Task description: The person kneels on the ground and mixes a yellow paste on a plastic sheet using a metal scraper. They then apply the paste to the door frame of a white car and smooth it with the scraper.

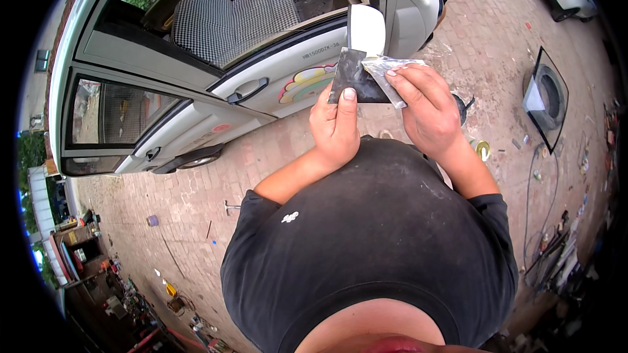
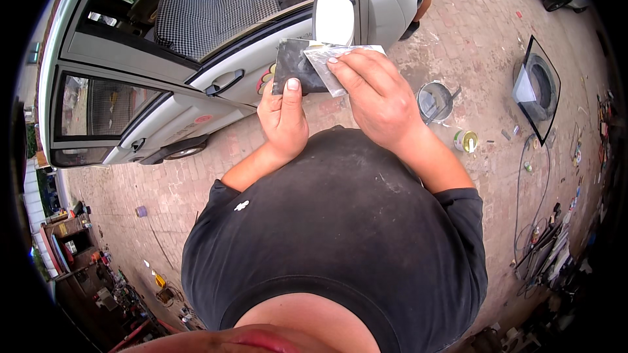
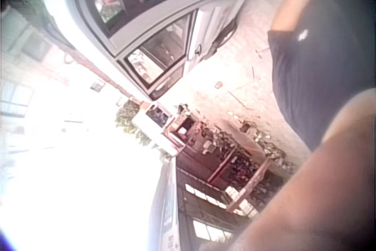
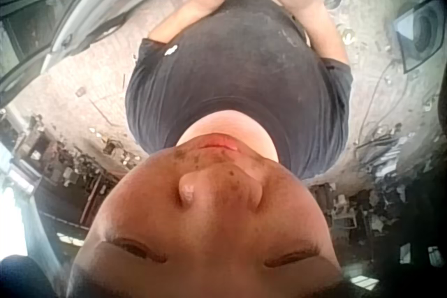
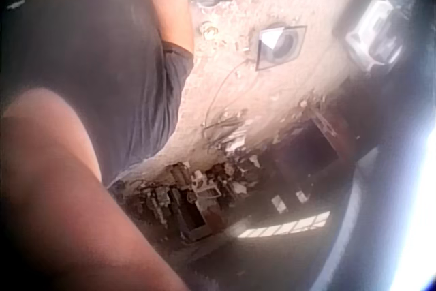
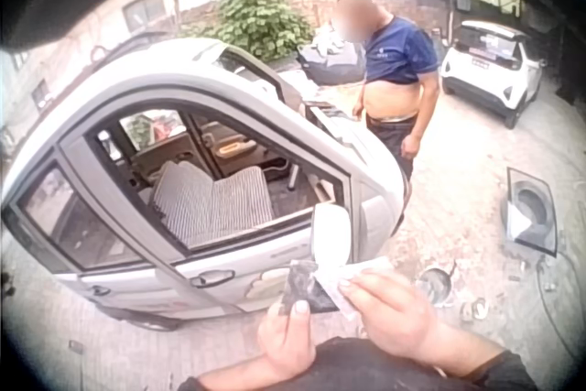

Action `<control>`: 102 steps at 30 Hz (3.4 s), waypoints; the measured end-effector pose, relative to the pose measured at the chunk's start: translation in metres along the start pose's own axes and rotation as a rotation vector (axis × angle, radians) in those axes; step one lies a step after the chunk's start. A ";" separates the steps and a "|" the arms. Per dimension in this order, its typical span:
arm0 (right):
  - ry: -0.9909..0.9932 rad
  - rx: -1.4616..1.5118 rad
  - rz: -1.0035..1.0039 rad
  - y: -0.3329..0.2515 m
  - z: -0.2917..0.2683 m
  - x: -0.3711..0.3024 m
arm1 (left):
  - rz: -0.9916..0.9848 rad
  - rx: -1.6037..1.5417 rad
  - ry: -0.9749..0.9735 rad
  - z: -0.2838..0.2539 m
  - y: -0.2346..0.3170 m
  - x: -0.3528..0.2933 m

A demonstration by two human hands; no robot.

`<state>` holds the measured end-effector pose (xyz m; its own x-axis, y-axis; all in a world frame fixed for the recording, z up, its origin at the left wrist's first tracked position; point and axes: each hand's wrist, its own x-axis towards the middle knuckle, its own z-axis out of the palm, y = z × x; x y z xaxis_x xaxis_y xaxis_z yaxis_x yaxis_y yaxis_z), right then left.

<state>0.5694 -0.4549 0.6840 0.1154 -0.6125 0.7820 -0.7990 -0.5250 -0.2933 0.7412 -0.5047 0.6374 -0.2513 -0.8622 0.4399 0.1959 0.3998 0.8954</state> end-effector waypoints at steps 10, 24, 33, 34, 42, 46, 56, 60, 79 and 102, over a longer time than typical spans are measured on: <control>0.016 -0.022 0.004 0.000 0.002 0.000 | 0.016 -0.017 0.031 0.003 0.002 -0.001; 0.015 0.004 0.018 -0.004 0.004 0.001 | 0.016 -0.021 0.026 0.001 0.002 -0.003; 0.003 0.020 0.020 -0.005 0.004 0.002 | 0.014 -0.057 0.057 -0.001 -0.004 -0.004; -0.001 0.026 0.026 -0.005 0.003 0.002 | 0.026 -0.056 0.061 -0.002 -0.004 -0.003; -0.135 0.196 -0.207 -0.006 -0.018 0.002 | -0.420 -0.862 -0.257 -0.036 0.005 0.016; -0.100 0.278 -0.324 -0.008 -0.018 -0.009 | -0.563 -0.950 -0.320 -0.035 0.029 0.021; 0.091 0.221 -0.173 -0.003 -0.011 -0.046 | -0.619 -1.198 -0.511 -0.026 0.036 0.019; 0.294 0.123 0.168 0.012 -0.009 -0.058 | -0.498 -0.935 -0.281 -0.019 0.035 0.020; 0.019 -0.080 -0.088 -0.007 -0.003 -0.010 | 0.055 -0.181 -0.004 -0.002 0.002 0.001; 0.006 -0.035 -0.034 -0.009 -0.004 0.000 | 0.015 -0.191 -0.014 -0.003 0.000 -0.002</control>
<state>0.5737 -0.4477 0.6888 0.1390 -0.5913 0.7943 -0.8150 -0.5239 -0.2474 0.7451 -0.5040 0.6367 -0.2602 -0.8513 0.4556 0.3760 0.3453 0.8599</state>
